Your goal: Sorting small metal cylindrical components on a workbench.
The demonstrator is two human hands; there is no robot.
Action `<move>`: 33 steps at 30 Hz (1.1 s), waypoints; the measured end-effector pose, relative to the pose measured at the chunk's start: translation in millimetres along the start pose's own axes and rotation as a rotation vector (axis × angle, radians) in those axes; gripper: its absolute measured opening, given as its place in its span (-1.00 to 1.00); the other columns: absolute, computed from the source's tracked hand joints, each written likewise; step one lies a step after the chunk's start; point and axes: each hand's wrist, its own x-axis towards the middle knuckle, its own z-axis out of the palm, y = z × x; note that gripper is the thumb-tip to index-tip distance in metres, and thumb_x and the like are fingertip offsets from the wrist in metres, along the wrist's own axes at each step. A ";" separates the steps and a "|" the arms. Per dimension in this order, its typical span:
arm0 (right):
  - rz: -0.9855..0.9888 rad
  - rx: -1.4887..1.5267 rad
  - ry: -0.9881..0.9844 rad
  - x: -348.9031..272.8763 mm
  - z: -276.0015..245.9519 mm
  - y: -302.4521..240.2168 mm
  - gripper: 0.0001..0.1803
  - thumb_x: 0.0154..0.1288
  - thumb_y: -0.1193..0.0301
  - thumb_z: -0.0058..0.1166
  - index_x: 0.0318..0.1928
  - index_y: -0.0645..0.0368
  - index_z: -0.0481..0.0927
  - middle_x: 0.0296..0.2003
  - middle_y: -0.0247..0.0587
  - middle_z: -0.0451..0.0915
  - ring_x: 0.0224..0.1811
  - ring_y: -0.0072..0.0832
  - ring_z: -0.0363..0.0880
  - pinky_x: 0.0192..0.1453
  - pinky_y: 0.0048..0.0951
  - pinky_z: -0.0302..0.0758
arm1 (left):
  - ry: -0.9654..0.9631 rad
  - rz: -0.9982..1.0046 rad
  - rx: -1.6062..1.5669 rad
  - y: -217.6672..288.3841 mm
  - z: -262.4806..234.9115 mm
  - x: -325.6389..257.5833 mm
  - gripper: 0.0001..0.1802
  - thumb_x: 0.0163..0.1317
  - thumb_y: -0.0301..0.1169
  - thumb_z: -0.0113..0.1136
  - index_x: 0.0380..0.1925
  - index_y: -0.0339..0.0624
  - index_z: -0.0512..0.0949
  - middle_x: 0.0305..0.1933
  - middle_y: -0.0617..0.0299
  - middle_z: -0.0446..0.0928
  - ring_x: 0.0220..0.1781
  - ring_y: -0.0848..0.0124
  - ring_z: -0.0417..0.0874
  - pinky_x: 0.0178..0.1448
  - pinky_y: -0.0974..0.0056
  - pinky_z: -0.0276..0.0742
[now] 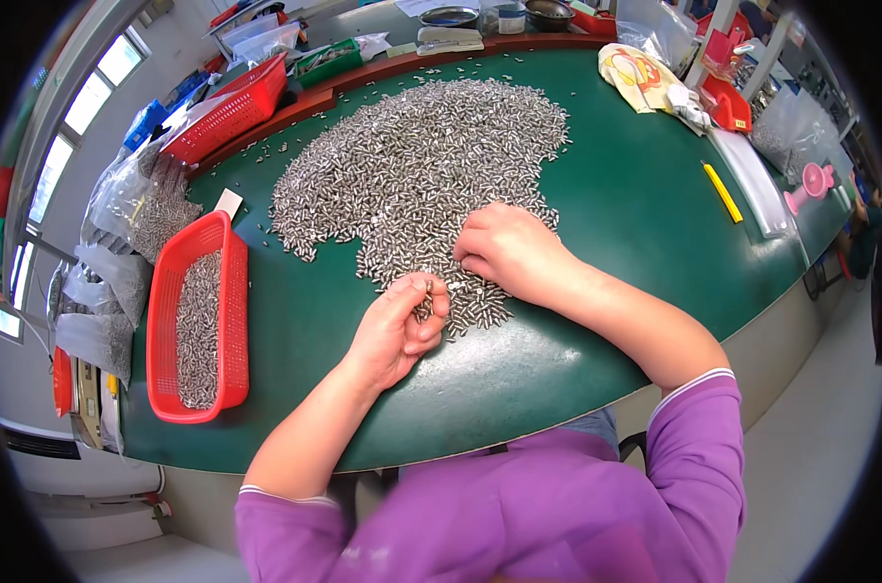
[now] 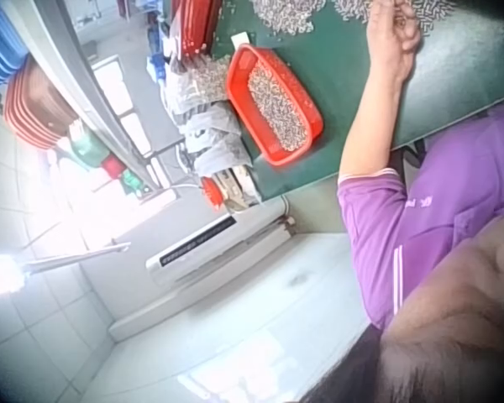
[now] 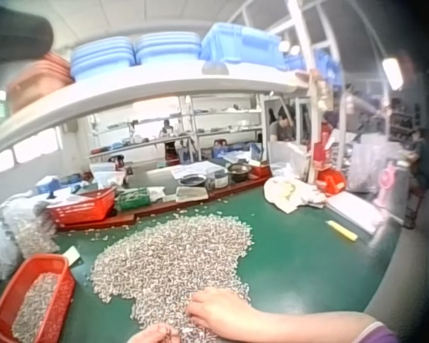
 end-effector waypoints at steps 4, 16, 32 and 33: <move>-0.017 -0.109 0.022 -1.6 3.3 -1.5 -0.92 0.11 0.37 0.14 -0.38 0.07 0.57 -0.32 -0.28 0.52 -0.14 -0.28 0.48 -0.03 -0.22 0.41 | -0.004 -0.009 0.042 0.2 2.2 -0.3 -0.80 0.42 -0.35 -0.17 -0.18 -0.23 0.39 -0.32 0.18 0.42 -0.55 0.55 0.29 -0.62 0.52 0.13; -0.053 0.344 0.006 7.4 -14.7 -26.1 -0.86 0.12 0.40 0.19 -0.30 0.13 0.56 -0.32 -0.25 0.55 -0.17 -0.24 0.50 -0.05 -0.27 0.44 | -0.016 0.028 0.075 -2.0 1.4 0.0 -0.80 0.41 -0.33 -0.11 -0.11 -0.22 0.37 -0.26 0.17 0.45 -0.50 0.54 0.33 -0.56 0.53 0.16; 0.026 -0.021 0.003 0.8 -0.9 0.0 -0.81 0.08 0.36 0.16 -0.26 0.13 0.61 -0.23 -0.22 0.54 -0.07 -0.23 0.49 0.01 -0.20 0.44 | 0.058 0.003 0.103 -0.5 4.9 -1.0 -0.78 0.44 -0.28 -0.18 -0.21 -0.20 0.36 -0.31 0.13 0.42 -0.59 0.53 0.27 -0.64 0.52 0.11; 0.044 -0.030 -0.028 1.5 -1.6 -1.2 -0.84 0.08 0.36 0.17 -0.32 0.12 0.60 -0.26 -0.24 0.53 -0.10 -0.24 0.48 -0.02 -0.21 0.44 | 0.062 -0.003 0.105 -0.6 3.8 -0.9 -0.77 0.44 -0.28 -0.20 -0.21 -0.20 0.36 -0.30 0.13 0.42 -0.59 0.52 0.27 -0.64 0.52 0.11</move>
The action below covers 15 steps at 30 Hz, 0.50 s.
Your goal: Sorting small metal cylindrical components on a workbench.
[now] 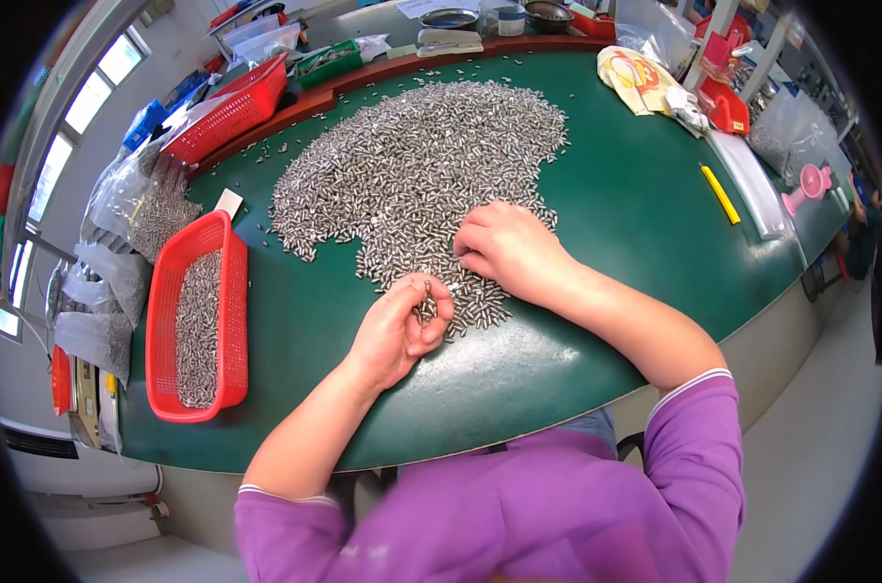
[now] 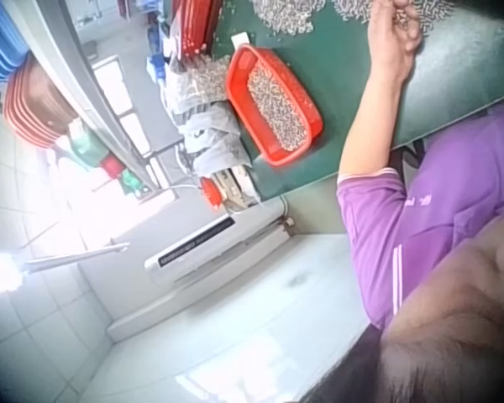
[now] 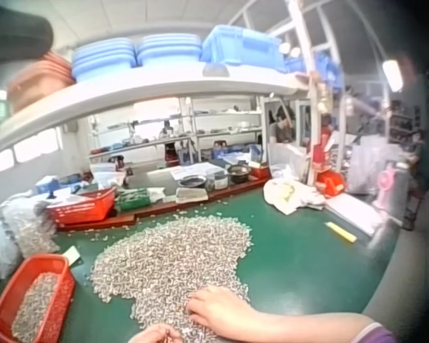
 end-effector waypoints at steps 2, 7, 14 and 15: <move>-0.016 -0.011 0.035 -1.1 0.9 0.8 -0.87 0.07 0.37 0.16 -0.35 0.11 0.58 -0.28 -0.25 0.52 -0.12 -0.24 0.48 -0.04 -0.21 0.44 | -0.007 -0.004 -0.001 -0.1 0.0 0.7 -0.78 0.43 -0.29 -0.19 -0.20 -0.20 0.36 -0.29 0.12 0.43 -0.59 0.52 0.27 -0.64 0.51 0.12; -0.014 0.004 0.119 1.4 -0.9 -0.5 -0.89 0.07 0.37 0.16 -0.39 0.10 0.57 -0.28 -0.24 0.52 -0.15 -0.24 0.49 -0.07 -0.21 0.45 | -0.022 0.005 -0.010 0.6 0.1 -0.7 -0.80 0.40 -0.33 -0.18 -0.17 -0.22 0.36 -0.27 0.11 0.43 -0.58 0.51 0.27 -0.62 0.51 0.13; 0.030 -0.008 0.033 -2.9 -7.4 0.7 -0.90 0.10 0.43 0.16 -0.35 0.13 0.58 -0.34 -0.20 0.53 -0.18 -0.18 0.50 -0.07 -0.20 0.45 | -0.034 0.017 -0.043 0.3 1.2 -1.5 -0.81 0.39 -0.36 -0.19 -0.15 -0.23 0.36 -0.25 0.11 0.42 -0.54 0.50 0.30 -0.60 0.51 0.15; 0.038 0.025 -0.004 -2.0 -8.1 -0.1 -0.91 0.10 0.44 0.15 -0.35 0.13 0.58 -0.34 -0.20 0.53 -0.18 -0.18 0.50 -0.07 -0.20 0.45 | -0.041 0.025 -0.054 0.1 1.3 -1.6 -0.80 0.39 -0.36 -0.18 -0.15 -0.23 0.36 -0.25 0.11 0.42 -0.54 0.50 0.30 -0.60 0.51 0.15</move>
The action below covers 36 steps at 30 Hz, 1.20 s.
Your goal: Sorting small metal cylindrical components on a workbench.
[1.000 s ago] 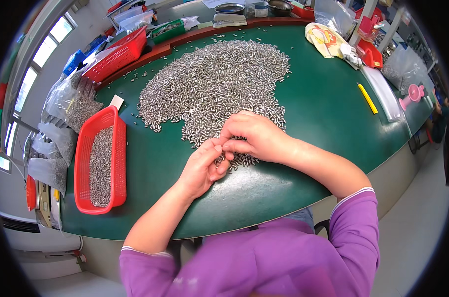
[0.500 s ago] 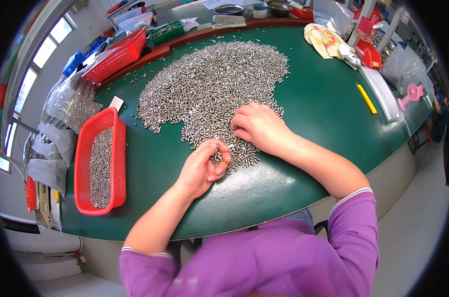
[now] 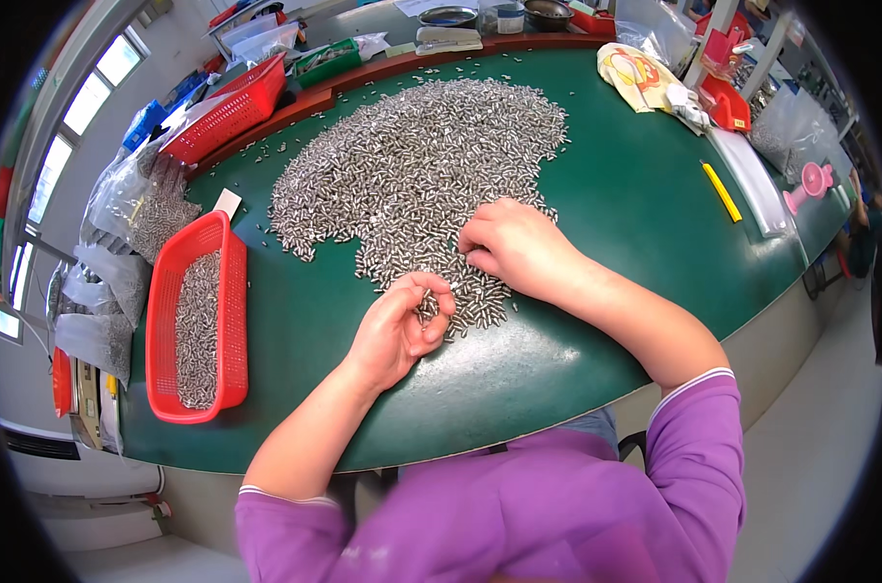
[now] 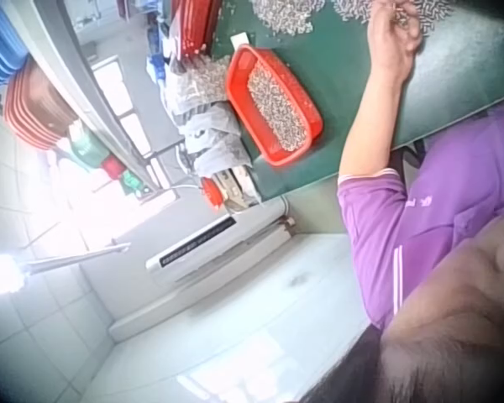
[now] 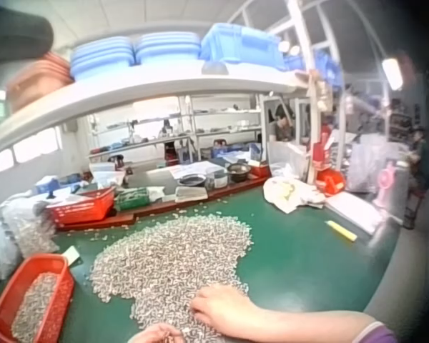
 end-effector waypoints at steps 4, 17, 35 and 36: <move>0.004 -0.016 0.016 -1.0 6.2 1.4 -0.89 0.08 0.44 0.16 -0.34 0.13 0.58 -0.34 -0.20 0.53 -0.19 -0.18 0.50 -0.07 -0.20 0.45 | 0.007 -0.002 0.016 0.2 0.0 0.6 -0.78 0.41 -0.32 -0.19 -0.15 -0.23 0.36 -0.24 0.12 0.42 -0.54 0.51 0.30 -0.60 0.51 0.15; 0.092 0.773 -0.107 2.2 -1.0 -28.5 -0.92 0.25 0.46 0.11 -0.24 0.10 0.59 -0.14 -0.32 0.47 -0.04 -0.47 0.44 0.05 -0.43 0.43 | -0.010 0.003 -0.017 -3.3 -2.2 1.6 -0.80 0.35 -0.47 0.04 -0.03 -0.12 0.41 -0.31 0.27 0.47 -0.55 0.64 0.29 -0.60 0.57 0.13; -0.048 -0.015 0.108 2.7 -6.1 -6.9 -0.88 0.06 0.40 0.19 -0.34 0.06 0.60 -0.33 -0.26 0.52 -0.17 -0.24 0.49 -0.08 -0.22 0.44 | 0.025 0.007 0.056 0.3 3.1 -0.5 -0.80 0.39 -0.35 -0.18 -0.15 -0.21 0.38 -0.28 0.13 0.42 -0.57 0.52 0.26 -0.62 0.52 0.13; -0.095 0.049 0.134 4.3 -8.9 -10.4 -0.89 0.06 0.37 0.17 -0.34 0.03 0.60 -0.33 -0.29 0.52 -0.17 -0.25 0.50 -0.10 -0.21 0.45 | 0.020 0.010 0.057 0.7 3.0 -0.3 -0.80 0.39 -0.34 -0.17 -0.14 -0.21 0.37 -0.28 0.14 0.42 -0.56 0.52 0.27 -0.61 0.52 0.13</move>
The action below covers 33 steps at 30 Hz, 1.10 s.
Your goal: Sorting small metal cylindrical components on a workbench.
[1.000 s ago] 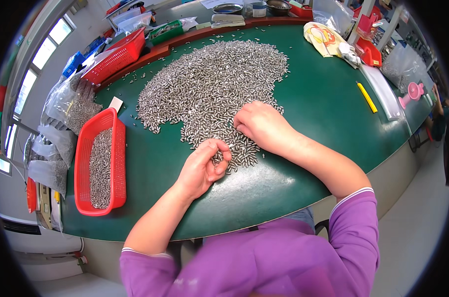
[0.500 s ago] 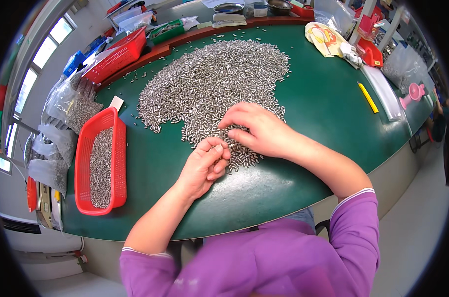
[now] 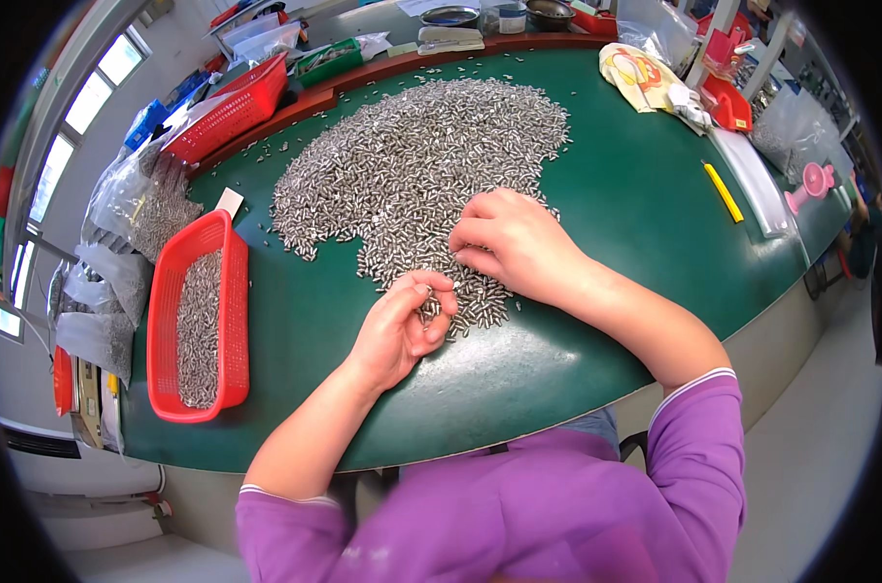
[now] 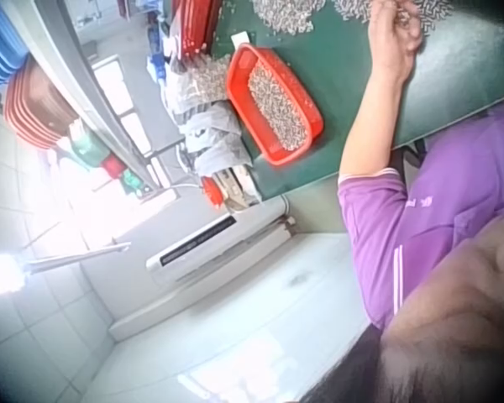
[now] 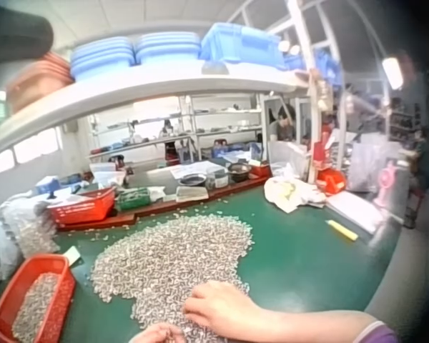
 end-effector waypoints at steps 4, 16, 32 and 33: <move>-0.130 -0.006 0.049 1.8 -4.0 -10.6 -0.88 0.05 0.36 0.18 -0.34 0.01 0.61 -0.32 -0.34 0.53 -0.16 -0.29 0.50 -0.11 -0.24 0.45 | -0.026 0.018 0.002 -1.6 0.3 1.1 -0.82 0.39 -0.32 -0.06 -0.12 -0.18 0.37 -0.29 0.19 0.42 -0.56 0.57 0.26 -0.61 0.54 0.12; -0.023 -0.115 -0.138 -8.3 6.6 9.0 -0.80 0.06 0.42 0.19 -0.23 0.09 0.63 -0.27 -0.27 0.56 -0.14 -0.25 0.50 -0.04 -0.25 0.47 | -0.041 -0.001 -0.068 -2.8 -5.1 2.4 -0.86 0.41 -0.37 -0.08 -0.15 -0.18 0.40 -0.32 0.22 0.45 -0.56 0.58 0.29 -0.61 0.54 0.12; -0.204 0.229 0.015 1.3 9.9 -8.0 -0.79 0.12 0.43 0.19 -0.18 0.06 0.63 -0.31 -0.30 0.57 -0.21 -0.28 0.53 -0.12 -0.27 0.49 | -0.098 -0.014 -0.067 1.0 -2.8 2.8 -0.85 0.39 -0.39 -0.09 -0.13 -0.19 0.38 -0.28 0.22 0.44 -0.52 0.58 0.31 -0.59 0.54 0.13; -0.246 0.219 0.014 2.2 9.5 -9.7 -0.74 0.11 0.43 0.20 -0.13 0.05 0.62 -0.30 -0.31 0.58 -0.20 -0.30 0.54 -0.11 -0.28 0.49 | -0.098 -0.015 -0.065 1.2 -1.5 1.9 -0.85 0.39 -0.39 -0.09 -0.13 -0.19 0.38 -0.28 0.22 0.44 -0.52 0.58 0.31 -0.59 0.54 0.13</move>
